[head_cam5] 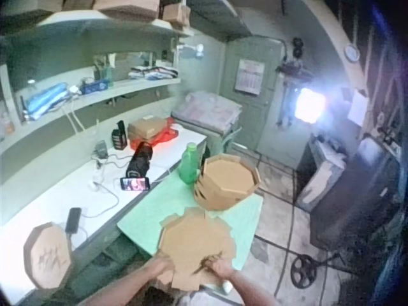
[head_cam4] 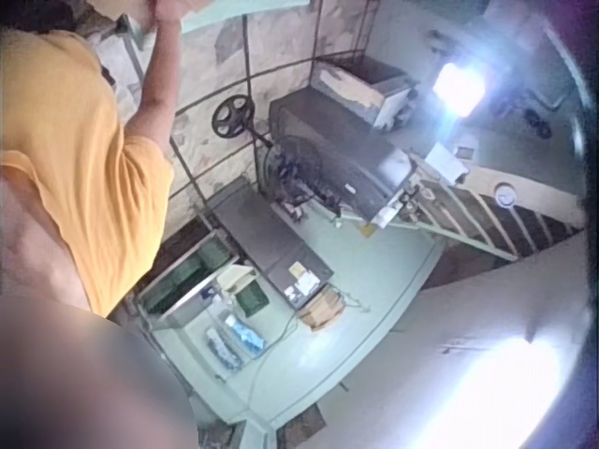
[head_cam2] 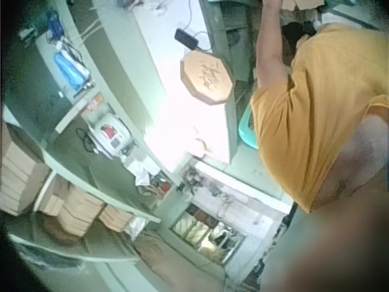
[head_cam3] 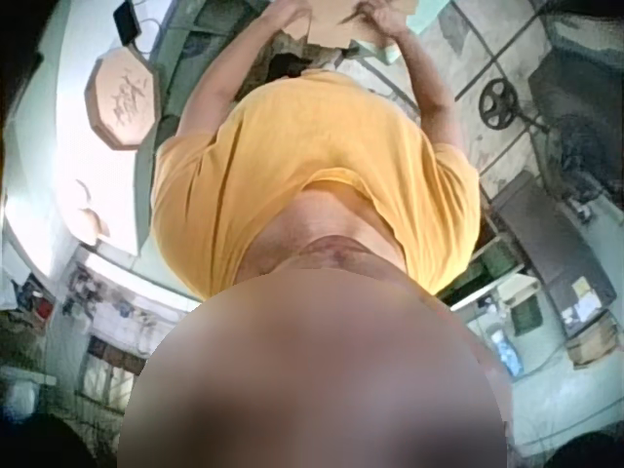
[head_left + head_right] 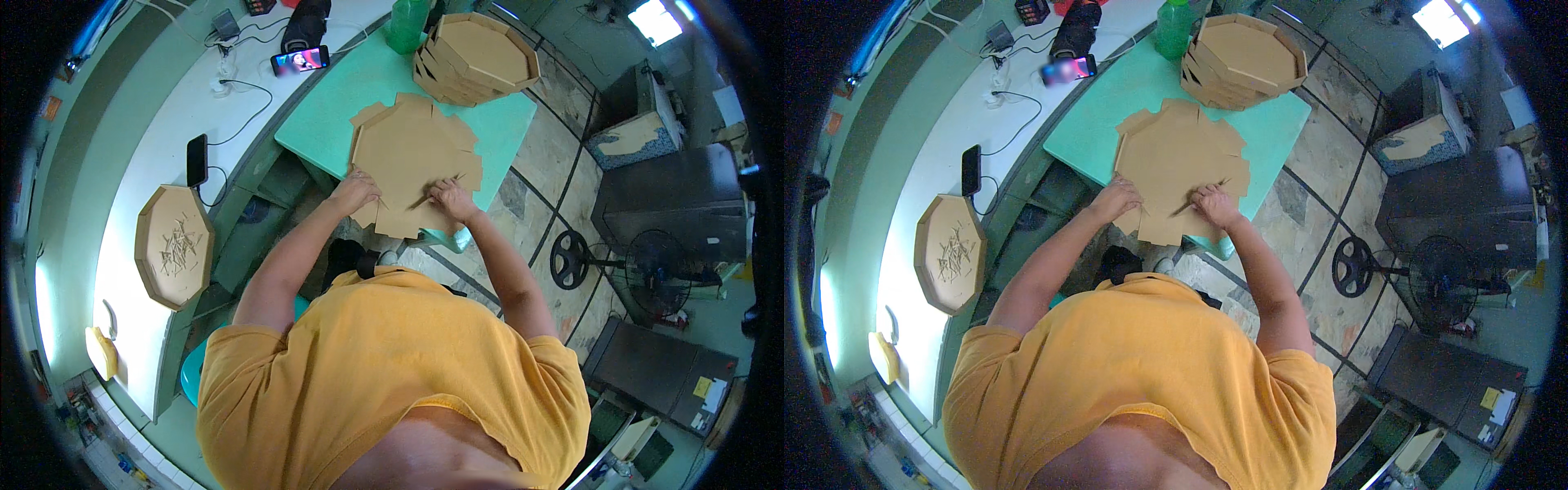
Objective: The person assembles flat cardboard pizza boxes by folding the side flaps and tucking them into slots to form a box shape. The person repeats this process for multiple boxes, stacking the finished ones on the table.
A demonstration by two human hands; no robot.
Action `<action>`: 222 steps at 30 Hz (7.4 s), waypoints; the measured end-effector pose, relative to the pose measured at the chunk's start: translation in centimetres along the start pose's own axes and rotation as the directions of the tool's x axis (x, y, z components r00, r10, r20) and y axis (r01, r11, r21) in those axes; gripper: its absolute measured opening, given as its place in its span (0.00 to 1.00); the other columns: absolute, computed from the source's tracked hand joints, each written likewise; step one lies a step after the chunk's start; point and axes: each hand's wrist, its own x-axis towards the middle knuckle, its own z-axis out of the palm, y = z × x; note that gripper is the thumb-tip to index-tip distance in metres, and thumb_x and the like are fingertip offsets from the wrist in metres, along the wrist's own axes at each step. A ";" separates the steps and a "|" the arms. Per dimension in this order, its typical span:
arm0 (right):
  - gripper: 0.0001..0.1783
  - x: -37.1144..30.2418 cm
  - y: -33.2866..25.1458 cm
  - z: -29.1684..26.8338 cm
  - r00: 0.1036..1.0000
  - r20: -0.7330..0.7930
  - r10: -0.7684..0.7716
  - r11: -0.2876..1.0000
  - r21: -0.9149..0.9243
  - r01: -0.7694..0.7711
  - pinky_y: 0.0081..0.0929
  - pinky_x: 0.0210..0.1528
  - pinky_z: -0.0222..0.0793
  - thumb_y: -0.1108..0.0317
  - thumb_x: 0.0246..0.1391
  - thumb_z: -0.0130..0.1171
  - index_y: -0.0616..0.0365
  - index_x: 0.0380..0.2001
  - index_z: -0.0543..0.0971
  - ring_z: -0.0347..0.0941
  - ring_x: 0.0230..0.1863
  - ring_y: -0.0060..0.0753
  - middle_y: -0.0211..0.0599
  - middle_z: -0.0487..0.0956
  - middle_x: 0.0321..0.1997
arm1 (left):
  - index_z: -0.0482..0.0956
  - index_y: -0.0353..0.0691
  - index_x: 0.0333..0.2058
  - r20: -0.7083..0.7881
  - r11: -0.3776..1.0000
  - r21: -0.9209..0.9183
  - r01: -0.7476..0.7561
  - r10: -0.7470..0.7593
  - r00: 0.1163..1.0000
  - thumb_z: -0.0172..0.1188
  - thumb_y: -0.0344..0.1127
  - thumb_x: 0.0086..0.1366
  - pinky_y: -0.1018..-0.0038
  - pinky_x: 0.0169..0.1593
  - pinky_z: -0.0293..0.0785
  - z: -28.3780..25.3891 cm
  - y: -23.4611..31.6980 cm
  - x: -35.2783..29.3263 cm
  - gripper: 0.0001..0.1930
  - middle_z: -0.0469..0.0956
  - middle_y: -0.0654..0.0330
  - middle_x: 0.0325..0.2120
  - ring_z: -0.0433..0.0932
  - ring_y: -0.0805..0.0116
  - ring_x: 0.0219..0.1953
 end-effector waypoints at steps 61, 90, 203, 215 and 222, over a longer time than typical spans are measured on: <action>0.11 1.6 -6.3 2.0 0.981 -0.196 0.008 0.994 -0.104 -0.029 0.39 0.44 0.61 0.62 0.48 0.61 0.54 0.33 0.76 0.70 0.42 0.41 0.37 0.74 0.34 | 0.81 0.52 0.34 -0.157 0.934 0.213 0.286 -0.256 0.954 0.61 0.47 0.57 0.34 0.65 0.36 1.5 3.9 -0.6 0.10 0.75 0.70 0.36 0.69 0.66 0.50; 0.27 1.2 -11.2 -6.4 0.687 0.120 0.717 0.217 0.898 -0.383 0.35 0.40 0.73 0.57 0.56 0.62 0.74 0.45 0.74 0.76 0.38 0.35 0.46 0.79 0.39 | 0.77 0.33 0.45 0.008 0.116 -0.926 0.358 -0.945 0.327 0.58 0.29 0.59 0.69 0.39 0.75 1.8 0.7 -7.6 0.15 0.81 0.58 0.35 0.80 0.64 0.39; 0.20 4.8 -10.7 -0.7 0.951 -0.265 -0.158 0.973 -0.204 0.105 0.38 0.49 0.63 0.62 0.40 0.63 0.54 0.40 0.78 0.69 0.46 0.37 0.33 0.74 0.39 | 0.74 0.36 0.43 0.439 -0.451 -0.890 0.062 -0.813 0.383 0.59 0.42 0.65 0.64 0.33 0.80 3.2 6.5 -1.0 0.16 0.77 0.52 0.39 0.80 0.58 0.31; 0.37 0.3 -6.7 -10.0 0.757 -0.236 0.609 0.602 0.759 -0.248 0.42 0.61 0.61 0.55 0.52 0.65 0.65 0.59 0.68 0.68 0.59 0.49 0.53 0.74 0.55 | 0.70 0.33 0.52 0.213 -0.078 -0.950 0.303 -0.870 0.444 0.55 0.30 0.64 0.64 0.45 0.78 -0.1 1.0 -4.2 0.18 0.77 0.56 0.43 0.79 0.60 0.43; 0.22 -0.3 -9.9 -5.4 0.663 -0.231 0.712 0.548 0.774 -0.318 0.43 0.40 0.70 0.58 0.54 0.56 0.63 0.47 0.74 0.76 0.35 0.51 0.58 0.78 0.32 | 0.77 0.31 0.47 -0.010 0.106 -0.975 0.196 -0.900 0.435 0.63 0.23 0.51 0.69 0.44 0.75 0.1 1.9 -2.2 0.21 0.80 0.57 0.41 0.80 0.64 0.41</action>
